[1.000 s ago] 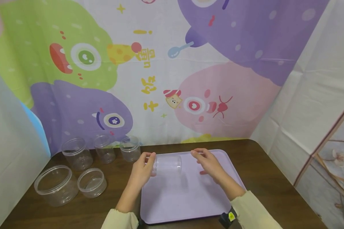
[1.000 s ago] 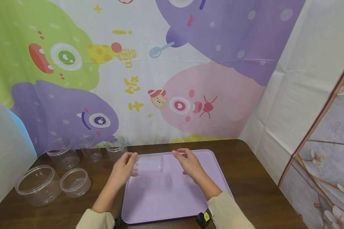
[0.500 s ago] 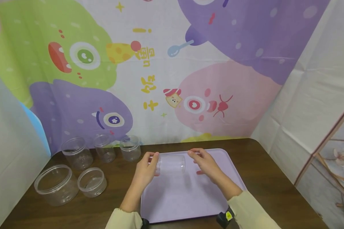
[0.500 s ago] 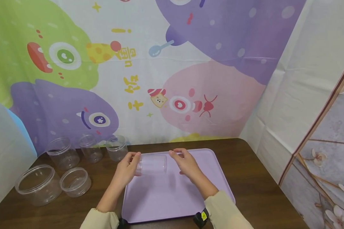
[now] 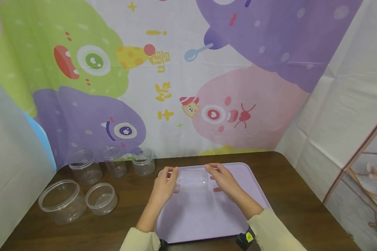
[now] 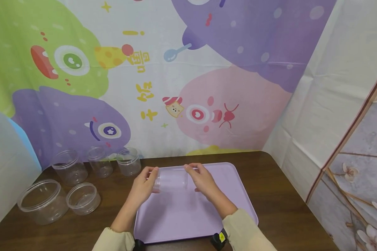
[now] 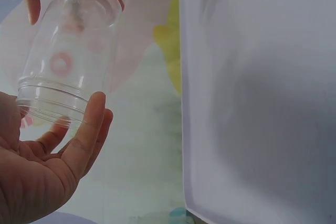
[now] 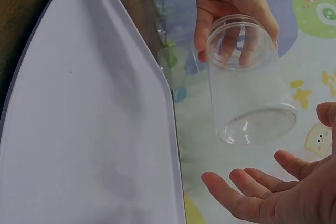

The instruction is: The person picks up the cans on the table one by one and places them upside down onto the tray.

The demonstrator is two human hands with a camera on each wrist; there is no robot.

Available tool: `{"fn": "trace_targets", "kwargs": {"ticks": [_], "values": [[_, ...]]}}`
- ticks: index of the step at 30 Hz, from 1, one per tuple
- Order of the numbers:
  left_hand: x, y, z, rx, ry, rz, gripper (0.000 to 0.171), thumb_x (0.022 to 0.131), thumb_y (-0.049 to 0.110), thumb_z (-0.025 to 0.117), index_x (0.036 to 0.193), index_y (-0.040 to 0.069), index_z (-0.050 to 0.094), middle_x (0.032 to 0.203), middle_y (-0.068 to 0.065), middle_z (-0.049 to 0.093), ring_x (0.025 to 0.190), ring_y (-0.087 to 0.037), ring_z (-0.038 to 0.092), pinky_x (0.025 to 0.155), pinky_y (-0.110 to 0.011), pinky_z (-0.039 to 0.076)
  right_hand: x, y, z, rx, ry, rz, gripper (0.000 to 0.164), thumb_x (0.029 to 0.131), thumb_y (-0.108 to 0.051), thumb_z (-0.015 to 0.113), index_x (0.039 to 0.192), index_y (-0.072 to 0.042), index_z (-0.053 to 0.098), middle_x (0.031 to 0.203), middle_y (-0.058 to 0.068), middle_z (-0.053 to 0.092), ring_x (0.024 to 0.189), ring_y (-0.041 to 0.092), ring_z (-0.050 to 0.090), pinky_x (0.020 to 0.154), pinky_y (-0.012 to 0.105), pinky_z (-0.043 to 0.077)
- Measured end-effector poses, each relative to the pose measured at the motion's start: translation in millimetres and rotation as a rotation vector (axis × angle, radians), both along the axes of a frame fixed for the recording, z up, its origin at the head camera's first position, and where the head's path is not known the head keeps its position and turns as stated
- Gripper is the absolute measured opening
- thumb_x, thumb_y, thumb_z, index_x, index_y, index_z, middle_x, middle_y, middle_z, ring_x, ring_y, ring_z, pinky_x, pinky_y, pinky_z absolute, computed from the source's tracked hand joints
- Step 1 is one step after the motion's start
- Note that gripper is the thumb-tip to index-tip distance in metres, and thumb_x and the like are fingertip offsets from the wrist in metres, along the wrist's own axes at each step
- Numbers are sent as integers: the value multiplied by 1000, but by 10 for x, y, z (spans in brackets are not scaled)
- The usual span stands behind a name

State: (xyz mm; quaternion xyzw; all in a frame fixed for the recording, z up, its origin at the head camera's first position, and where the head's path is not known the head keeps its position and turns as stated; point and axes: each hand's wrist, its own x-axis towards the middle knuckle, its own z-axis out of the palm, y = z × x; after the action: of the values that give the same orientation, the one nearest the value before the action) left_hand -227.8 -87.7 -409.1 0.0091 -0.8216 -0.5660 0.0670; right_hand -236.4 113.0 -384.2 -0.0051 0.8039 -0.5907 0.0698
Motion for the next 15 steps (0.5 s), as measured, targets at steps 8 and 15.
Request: {"fn": "trace_targets", "kwargs": {"ticks": [8, 15], "values": [[-6, 82, -10, 56, 7, -27, 44, 97, 41, 45, 113, 1, 54, 100, -21, 59, 64, -17, 63, 55, -32, 57, 0, -66, -22, -7, -2, 3, 54, 92, -48, 52, 128, -8, 50, 133, 17, 51, 117, 38, 51, 72, 46, 55], [15, 145, 10, 72, 13, -19, 42, 97, 39, 46, 112, 1, 55, 98, -20, 58, 64, -17, 63, 56, -33, 57, 2, -98, -28, -10, 8, -19, 49, 91, -44, 54, 125, -8, 53, 121, 16, 55, 101, 25, 52, 63, 38, 55]]}}
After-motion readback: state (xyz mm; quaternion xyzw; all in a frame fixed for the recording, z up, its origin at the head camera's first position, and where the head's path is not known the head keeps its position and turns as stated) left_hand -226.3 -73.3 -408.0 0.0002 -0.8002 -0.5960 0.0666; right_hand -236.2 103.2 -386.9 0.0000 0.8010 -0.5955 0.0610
